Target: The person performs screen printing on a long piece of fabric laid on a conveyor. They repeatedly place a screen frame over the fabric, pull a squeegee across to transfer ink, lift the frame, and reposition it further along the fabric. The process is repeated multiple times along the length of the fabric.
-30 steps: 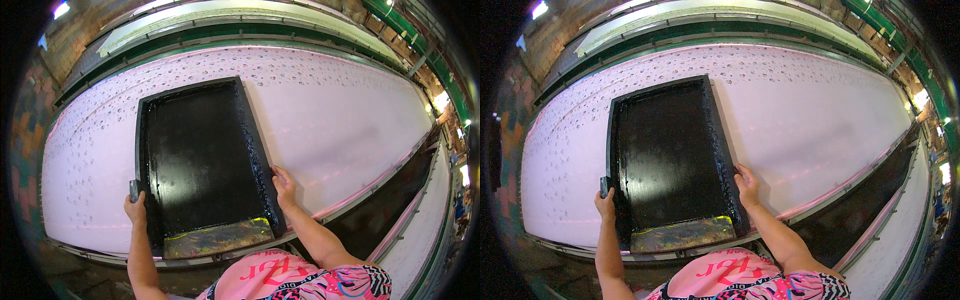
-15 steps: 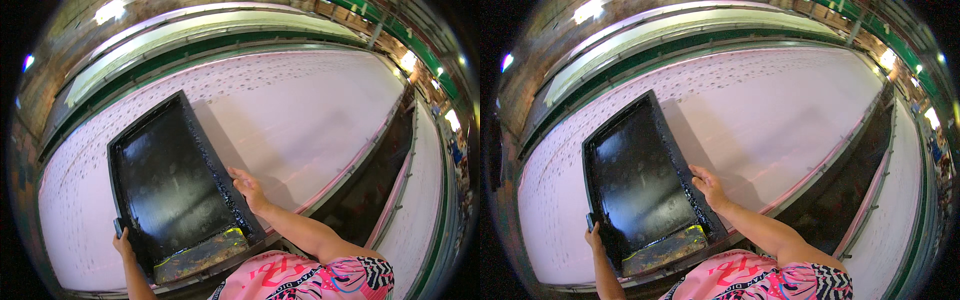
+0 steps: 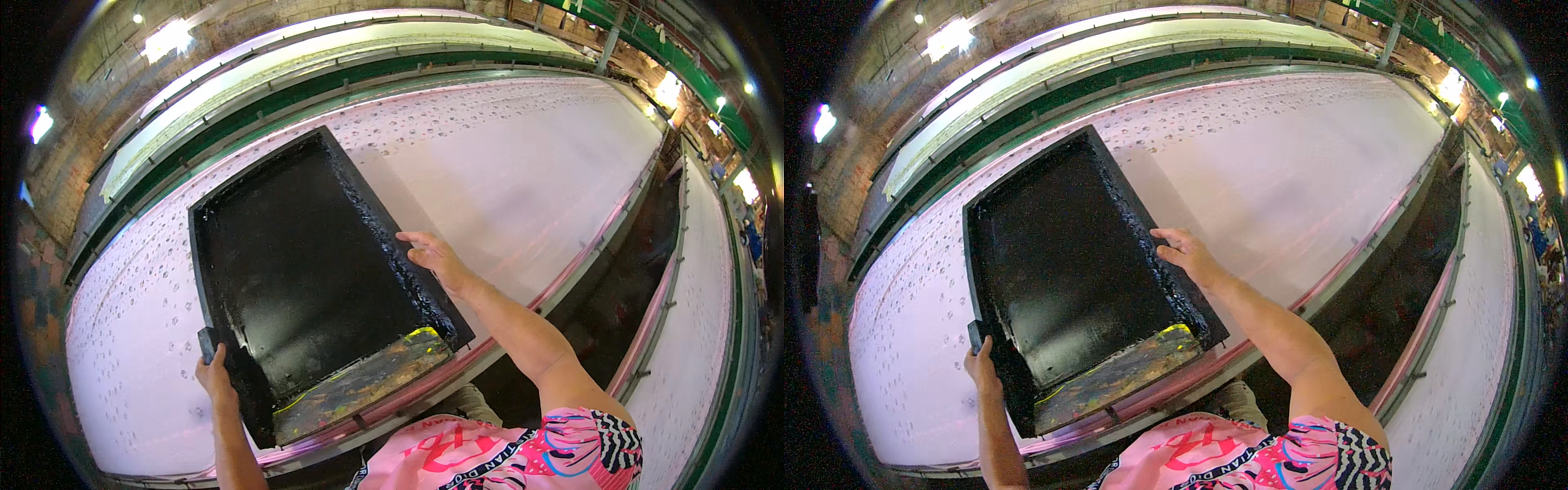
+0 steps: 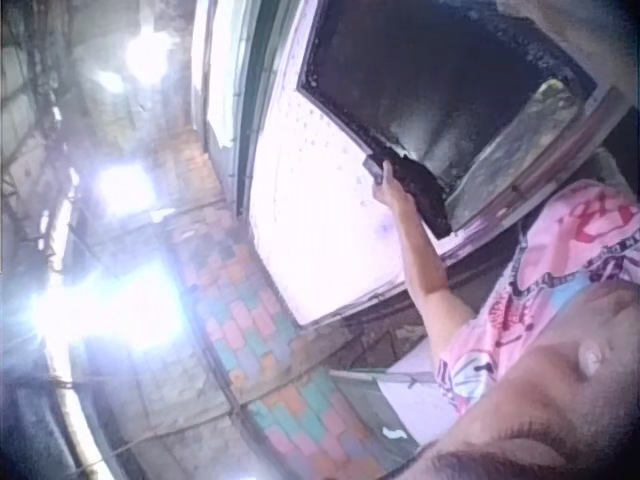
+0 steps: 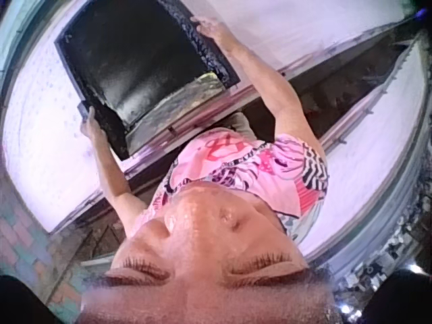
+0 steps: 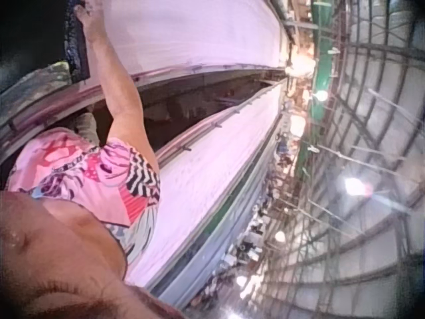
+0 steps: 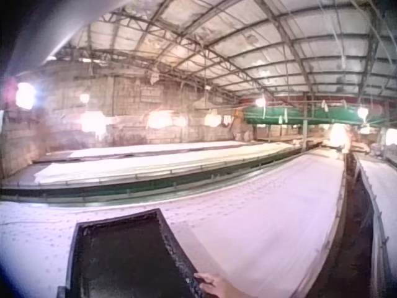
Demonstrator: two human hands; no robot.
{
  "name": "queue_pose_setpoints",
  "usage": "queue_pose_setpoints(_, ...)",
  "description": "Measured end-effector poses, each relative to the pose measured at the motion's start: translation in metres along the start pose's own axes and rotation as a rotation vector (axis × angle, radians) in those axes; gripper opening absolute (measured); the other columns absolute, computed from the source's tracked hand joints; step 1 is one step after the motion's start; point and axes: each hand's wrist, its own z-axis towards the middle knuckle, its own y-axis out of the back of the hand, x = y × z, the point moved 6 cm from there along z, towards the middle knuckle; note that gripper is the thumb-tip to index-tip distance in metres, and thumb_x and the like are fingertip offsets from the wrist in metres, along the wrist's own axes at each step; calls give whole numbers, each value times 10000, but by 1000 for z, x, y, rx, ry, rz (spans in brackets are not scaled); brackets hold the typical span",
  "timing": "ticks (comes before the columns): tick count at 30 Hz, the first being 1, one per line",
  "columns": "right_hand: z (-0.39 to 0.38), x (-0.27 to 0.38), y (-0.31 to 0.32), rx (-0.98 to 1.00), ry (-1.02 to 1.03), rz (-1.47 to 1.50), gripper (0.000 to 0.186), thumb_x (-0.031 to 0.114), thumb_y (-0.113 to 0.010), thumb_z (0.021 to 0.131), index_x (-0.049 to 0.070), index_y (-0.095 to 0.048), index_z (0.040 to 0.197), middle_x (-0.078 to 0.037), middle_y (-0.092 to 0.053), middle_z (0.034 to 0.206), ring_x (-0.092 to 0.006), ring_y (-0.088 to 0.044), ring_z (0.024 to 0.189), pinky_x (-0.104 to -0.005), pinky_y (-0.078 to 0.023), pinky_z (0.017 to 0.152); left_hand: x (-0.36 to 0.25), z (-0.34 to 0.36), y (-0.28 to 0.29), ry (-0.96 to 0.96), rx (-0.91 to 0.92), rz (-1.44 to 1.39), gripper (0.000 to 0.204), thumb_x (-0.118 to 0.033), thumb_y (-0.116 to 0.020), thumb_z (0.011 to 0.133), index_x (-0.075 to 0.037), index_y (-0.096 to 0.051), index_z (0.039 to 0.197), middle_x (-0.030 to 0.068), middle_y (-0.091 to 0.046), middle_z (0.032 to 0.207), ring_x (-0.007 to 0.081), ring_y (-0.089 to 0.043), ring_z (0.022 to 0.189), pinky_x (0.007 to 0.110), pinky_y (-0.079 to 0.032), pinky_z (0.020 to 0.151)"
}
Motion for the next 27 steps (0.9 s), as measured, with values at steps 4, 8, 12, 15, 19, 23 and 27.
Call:
queue_pose_setpoints(4,7,-19,110,22,-118,56,598,411,-761,1069,86,-645,1558,-154,-571,1539,-267,-580,1402,-414,-444,1206,-4,-52,-101,-38,-27,62,209,-111,-888,933,7,-780,1068,55,-775,932,162,-696,788,341,-549,726)
queue_pose_setpoints(8,-5,-22,213,-120,-98,-3,553,338,-753,1069,47,-651,1528,-151,-598,1544,-244,-583,1391,-398,-456,1191,-14,-121,-203,-127,-57,61,223,-133,-893,927,11,-777,1052,49,-756,923,160,-636,782,356,-501,716)
queue_pose_setpoints(12,-21,-27,291,-194,-165,201,498,292,-725,1084,39,-653,1507,-102,-677,1433,-180,-655,1266,-369,-526,1097,-16,-174,-268,-116,-72,96,260,-166,-918,904,23,-758,982,59,-746,895,174,-630,794,369,-497,731)
queue_pose_setpoints(15,-29,-33,337,-216,-176,274,489,273,-699,1094,19,-644,1508,-82,-715,1374,-164,-667,1232,-347,-516,1108,-10,-201,-305,-143,-71,108,269,-177,-920,902,20,-744,954,63,-730,872,178,-622,781,378,-499,728)
queue_pose_setpoints(19,-36,-31,371,-235,-170,266,504,294,-696,1099,6,-645,1510,-86,-691,1445,-174,-604,1344,-365,-429,1203,-3,-220,-333,-137,-78,121,274,-183,-923,901,16,-739,948,53,-721,874,177,-618,778,379,-499,727)
queue_pose_setpoints(23,-35,-39,394,-231,-158,276,526,316,-706,1097,-4,-645,1511,-91,-666,1499,-179,-543,1429,-378,-364,1250,6,-226,-349,-142,-48,139,250,-175,-916,918,-6,-749,996,34,-732,905,155,-623,790,356,-504,738)
queue_pose_setpoints(27,-37,-56,415,-238,-149,313,509,292,-702,1104,-4,-642,1513,-84,-687,1466,-175,-591,1380,-369,-411,1224,0,-236,-362,-162,-52,195,259,-190,-914,929,-11,-748,1014,26,-729,916,144,-614,793,348,-504,736)
